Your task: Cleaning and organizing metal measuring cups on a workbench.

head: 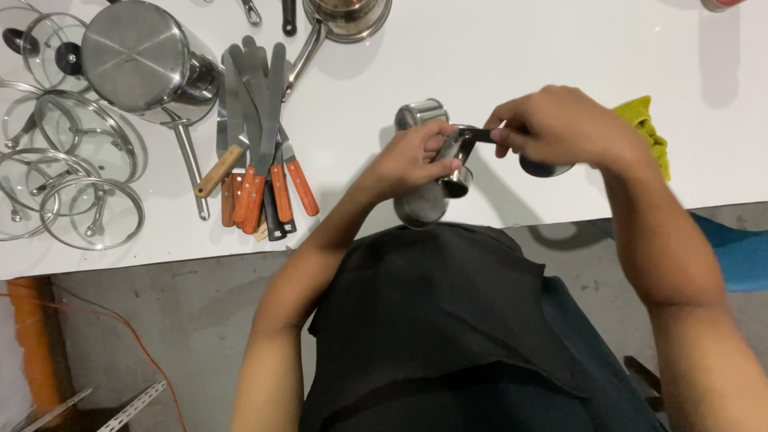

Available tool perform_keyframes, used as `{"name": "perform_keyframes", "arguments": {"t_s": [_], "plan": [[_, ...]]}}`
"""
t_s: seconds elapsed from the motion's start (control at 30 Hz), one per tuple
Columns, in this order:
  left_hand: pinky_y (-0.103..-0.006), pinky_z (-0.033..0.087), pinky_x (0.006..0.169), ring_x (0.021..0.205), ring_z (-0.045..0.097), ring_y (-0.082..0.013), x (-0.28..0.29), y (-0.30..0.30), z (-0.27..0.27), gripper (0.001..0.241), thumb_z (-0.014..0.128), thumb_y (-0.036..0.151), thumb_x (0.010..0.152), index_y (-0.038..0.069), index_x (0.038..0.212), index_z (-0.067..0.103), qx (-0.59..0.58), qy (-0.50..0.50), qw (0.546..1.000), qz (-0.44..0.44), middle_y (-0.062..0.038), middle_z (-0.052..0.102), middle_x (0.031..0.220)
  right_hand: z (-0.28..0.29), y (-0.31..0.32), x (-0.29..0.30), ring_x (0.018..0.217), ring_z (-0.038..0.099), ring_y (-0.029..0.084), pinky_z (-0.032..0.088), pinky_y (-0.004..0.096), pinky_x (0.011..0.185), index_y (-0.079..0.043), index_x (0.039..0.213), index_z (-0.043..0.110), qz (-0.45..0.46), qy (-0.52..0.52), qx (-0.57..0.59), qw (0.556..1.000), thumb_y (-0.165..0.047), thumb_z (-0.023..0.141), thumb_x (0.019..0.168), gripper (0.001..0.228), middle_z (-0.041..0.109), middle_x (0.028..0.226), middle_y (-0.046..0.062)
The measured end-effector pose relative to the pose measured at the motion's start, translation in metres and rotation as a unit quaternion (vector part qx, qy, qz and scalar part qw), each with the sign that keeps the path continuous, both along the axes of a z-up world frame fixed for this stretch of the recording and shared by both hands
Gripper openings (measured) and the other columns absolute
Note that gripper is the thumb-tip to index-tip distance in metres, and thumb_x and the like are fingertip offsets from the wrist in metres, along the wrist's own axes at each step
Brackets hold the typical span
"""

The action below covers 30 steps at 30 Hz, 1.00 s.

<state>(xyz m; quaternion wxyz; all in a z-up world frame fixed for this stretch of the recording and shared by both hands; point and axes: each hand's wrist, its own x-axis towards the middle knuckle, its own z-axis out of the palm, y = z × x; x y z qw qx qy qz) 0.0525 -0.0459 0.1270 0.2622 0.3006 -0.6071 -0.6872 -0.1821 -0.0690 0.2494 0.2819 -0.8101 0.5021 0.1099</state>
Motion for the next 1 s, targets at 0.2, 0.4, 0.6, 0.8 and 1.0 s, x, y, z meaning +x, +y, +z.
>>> {"name": "perform_keyframes", "arguments": {"t_s": [0.2, 0.4, 0.6, 0.8, 1.0], "plan": [[-0.0338, 0.053, 0.064, 0.069, 0.068, -0.0168, -0.001, -0.002, 0.029, 0.027, 0.059, 0.017, 0.091, 0.007, 0.115, 0.062, -0.062, -0.201, 0.977, -0.025, -0.004, 0.072, 0.078, 0.004, -0.024, -0.002, 0.074, 0.079, 0.017, 0.060, 0.033, 0.075, -0.012, 0.112, 0.075, 0.022, -0.042, 0.119, 0.992, -0.021, 0.063, 0.091, 0.026, 0.083, 0.083, 0.004], [-0.0251, 0.045, 0.062, 0.067, 0.058, -0.0102, 0.008, -0.005, 0.040, 0.023, 0.069, 0.013, 0.090, 0.004, 0.110, 0.061, -0.057, -0.104, 0.992, -0.030, 0.000, 0.064, 0.075, 0.025, -0.039, 0.006, 0.074, 0.078, 0.023, 0.059, 0.038, 0.075, -0.013, 0.120, 0.070, -0.025, 0.049, 0.068, 0.996, -0.023, 0.071, 0.089, 0.033, 0.081, 0.089, 0.008], [-0.0207, 0.053, 0.072, 0.078, 0.062, -0.0044, 0.007, -0.009, 0.019, 0.017, 0.074, 0.008, 0.094, 0.003, 0.106, 0.063, 0.040, 0.026, 0.999, -0.010, 0.002, 0.064, 0.087, -0.029, -0.032, -0.011, 0.078, 0.072, 0.022, 0.056, 0.037, 0.070, -0.004, 0.114, 0.074, -0.027, -0.167, -0.122, 0.978, -0.024, 0.070, 0.103, 0.022, 0.076, 0.089, 0.011], [-0.0196, 0.049, 0.063, 0.072, 0.059, -0.0041, 0.015, -0.015, 0.012, 0.015, 0.071, 0.011, 0.096, 0.004, 0.104, 0.060, 0.065, 0.037, 0.996, 0.039, 0.002, 0.061, 0.083, -0.064, 0.047, -0.007, 0.085, 0.071, 0.020, 0.057, 0.033, 0.078, -0.005, 0.107, 0.072, -0.165, -0.292, -0.187, 0.923, -0.025, 0.077, 0.098, 0.023, 0.073, 0.095, 0.009], [-0.0201, 0.048, 0.058, 0.067, 0.061, -0.0065, 0.026, -0.023, 0.036, 0.016, 0.069, 0.013, 0.100, 0.003, 0.107, 0.059, 0.061, 0.026, 0.996, 0.057, -0.002, 0.065, 0.082, -0.086, 0.086, 0.028, 0.106, 0.066, 0.030, 0.054, 0.042, 0.090, -0.003, 0.111, 0.068, -0.178, -0.228, -0.268, 0.919, -0.034, 0.086, 0.090, 0.042, 0.069, 0.110, 0.012]]}}
